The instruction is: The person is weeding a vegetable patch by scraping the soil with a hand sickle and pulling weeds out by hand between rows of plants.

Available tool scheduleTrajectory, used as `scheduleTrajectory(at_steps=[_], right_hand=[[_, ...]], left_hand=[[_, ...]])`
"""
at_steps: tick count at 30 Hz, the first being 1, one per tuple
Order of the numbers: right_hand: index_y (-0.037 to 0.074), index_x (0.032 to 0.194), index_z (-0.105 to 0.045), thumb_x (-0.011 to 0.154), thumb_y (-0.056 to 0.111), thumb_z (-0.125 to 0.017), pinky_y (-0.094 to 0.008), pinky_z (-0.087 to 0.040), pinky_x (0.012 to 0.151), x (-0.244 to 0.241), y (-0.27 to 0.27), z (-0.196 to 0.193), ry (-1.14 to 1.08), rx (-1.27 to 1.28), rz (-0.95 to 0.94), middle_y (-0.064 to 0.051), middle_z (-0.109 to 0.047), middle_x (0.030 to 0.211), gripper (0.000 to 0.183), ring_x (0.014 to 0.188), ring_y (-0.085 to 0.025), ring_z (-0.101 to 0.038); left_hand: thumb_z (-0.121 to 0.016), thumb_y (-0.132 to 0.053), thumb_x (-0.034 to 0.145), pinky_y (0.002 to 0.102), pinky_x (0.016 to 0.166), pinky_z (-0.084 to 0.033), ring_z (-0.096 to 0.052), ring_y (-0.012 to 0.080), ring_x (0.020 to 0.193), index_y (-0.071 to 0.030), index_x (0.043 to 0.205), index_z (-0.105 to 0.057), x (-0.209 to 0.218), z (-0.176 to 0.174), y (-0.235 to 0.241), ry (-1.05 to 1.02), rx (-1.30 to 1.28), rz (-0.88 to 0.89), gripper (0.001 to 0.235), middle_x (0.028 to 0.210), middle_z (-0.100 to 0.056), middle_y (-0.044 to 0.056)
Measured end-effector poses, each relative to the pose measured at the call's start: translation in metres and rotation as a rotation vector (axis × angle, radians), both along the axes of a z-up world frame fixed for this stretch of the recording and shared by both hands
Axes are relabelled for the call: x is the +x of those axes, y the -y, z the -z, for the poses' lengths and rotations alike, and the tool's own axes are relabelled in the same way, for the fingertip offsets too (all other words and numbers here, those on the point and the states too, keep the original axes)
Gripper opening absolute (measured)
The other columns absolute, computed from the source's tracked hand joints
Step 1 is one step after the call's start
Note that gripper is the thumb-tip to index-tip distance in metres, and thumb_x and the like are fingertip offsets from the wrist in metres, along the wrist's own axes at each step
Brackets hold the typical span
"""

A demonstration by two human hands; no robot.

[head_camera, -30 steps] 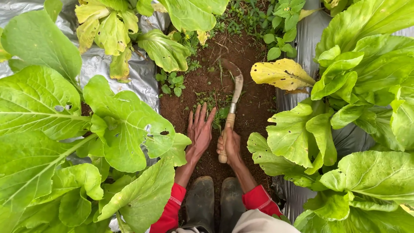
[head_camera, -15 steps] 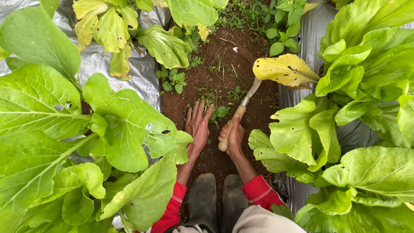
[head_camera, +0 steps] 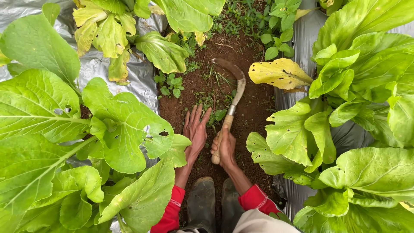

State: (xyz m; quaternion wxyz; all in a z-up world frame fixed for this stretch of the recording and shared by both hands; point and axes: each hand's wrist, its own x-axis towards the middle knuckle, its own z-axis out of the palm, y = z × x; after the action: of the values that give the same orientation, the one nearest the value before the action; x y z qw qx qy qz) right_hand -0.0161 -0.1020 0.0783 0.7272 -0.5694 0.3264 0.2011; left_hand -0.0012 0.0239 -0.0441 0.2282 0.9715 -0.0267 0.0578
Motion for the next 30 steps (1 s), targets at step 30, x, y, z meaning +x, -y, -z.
scheduleTrajectory(at_steps=[30], right_hand=[[0.01, 0.092, -0.05, 0.102, 0.058, -0.045, -0.029, -0.05, 0.038, 0.132, 0.0, 0.041, 0.06, 0.032, 0.133, 0.001, -0.05, 0.062, 0.049, 0.043, -0.01, -0.051]], left_hand=[[-0.055, 0.003, 0.095, 0.054, 0.121, -0.027, -0.033, 0.0357, 0.149, -0.02, 0.152, -0.048, 0.01, -0.058, 0.0, -0.174, -0.037, 0.017, 0.062, 0.158, -0.04, 0.018]])
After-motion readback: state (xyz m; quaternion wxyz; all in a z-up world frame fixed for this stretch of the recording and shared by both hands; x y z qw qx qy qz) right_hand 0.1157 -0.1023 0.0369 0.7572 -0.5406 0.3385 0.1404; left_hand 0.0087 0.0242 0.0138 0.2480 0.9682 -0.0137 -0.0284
